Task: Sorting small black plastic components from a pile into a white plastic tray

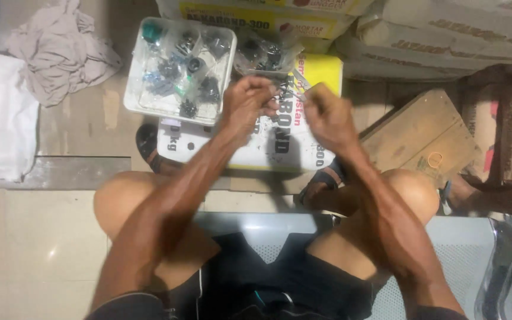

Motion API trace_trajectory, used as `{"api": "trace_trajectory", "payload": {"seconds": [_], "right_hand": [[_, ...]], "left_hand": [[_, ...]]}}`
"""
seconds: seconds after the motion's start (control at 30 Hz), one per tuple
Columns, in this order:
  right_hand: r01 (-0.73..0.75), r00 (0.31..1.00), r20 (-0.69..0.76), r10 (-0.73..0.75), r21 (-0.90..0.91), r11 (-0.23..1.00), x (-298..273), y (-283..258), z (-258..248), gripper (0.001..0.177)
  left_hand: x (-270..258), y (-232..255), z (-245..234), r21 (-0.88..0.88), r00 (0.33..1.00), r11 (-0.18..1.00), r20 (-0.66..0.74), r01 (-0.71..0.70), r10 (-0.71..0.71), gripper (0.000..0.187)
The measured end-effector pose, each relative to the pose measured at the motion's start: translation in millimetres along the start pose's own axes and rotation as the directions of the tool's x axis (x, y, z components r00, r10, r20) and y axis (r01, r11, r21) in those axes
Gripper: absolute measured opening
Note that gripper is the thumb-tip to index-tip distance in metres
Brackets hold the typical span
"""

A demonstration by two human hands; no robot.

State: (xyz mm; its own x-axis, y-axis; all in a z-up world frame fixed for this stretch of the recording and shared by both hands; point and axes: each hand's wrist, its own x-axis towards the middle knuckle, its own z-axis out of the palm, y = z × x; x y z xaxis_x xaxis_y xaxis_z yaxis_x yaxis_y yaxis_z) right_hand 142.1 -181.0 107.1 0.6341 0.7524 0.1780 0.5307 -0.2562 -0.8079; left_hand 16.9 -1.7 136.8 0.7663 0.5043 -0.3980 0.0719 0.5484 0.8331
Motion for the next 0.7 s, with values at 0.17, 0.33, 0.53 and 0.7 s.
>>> {"api": "trace_trajectory", "payload": {"seconds": [0.17,0.33,0.53,0.7], "right_hand": [[0.082,0.997,0.02,-0.08,-0.121,0.989,19,5,20,0.008],[0.017,1.0,0.017,-0.016,-0.095,0.995,24,18,29,0.008],[0.062,0.997,0.053,-0.054,-0.18,0.982,26,8,34,0.012],[0.092,0.994,0.079,-0.073,-0.284,0.954,20,19,44,0.01]], "left_hand": [[30,-43,6,-0.049,0.997,0.999,-0.071,-0.022,0.019,0.025],[37,-37,1,-0.007,0.998,0.999,-0.056,-0.037,0.037,0.021],[37,-44,-6,0.045,0.993,0.993,-0.043,-0.105,0.107,0.018],[59,-73,-15,0.433,0.93,0.831,0.051,-0.348,0.363,0.008]]}}
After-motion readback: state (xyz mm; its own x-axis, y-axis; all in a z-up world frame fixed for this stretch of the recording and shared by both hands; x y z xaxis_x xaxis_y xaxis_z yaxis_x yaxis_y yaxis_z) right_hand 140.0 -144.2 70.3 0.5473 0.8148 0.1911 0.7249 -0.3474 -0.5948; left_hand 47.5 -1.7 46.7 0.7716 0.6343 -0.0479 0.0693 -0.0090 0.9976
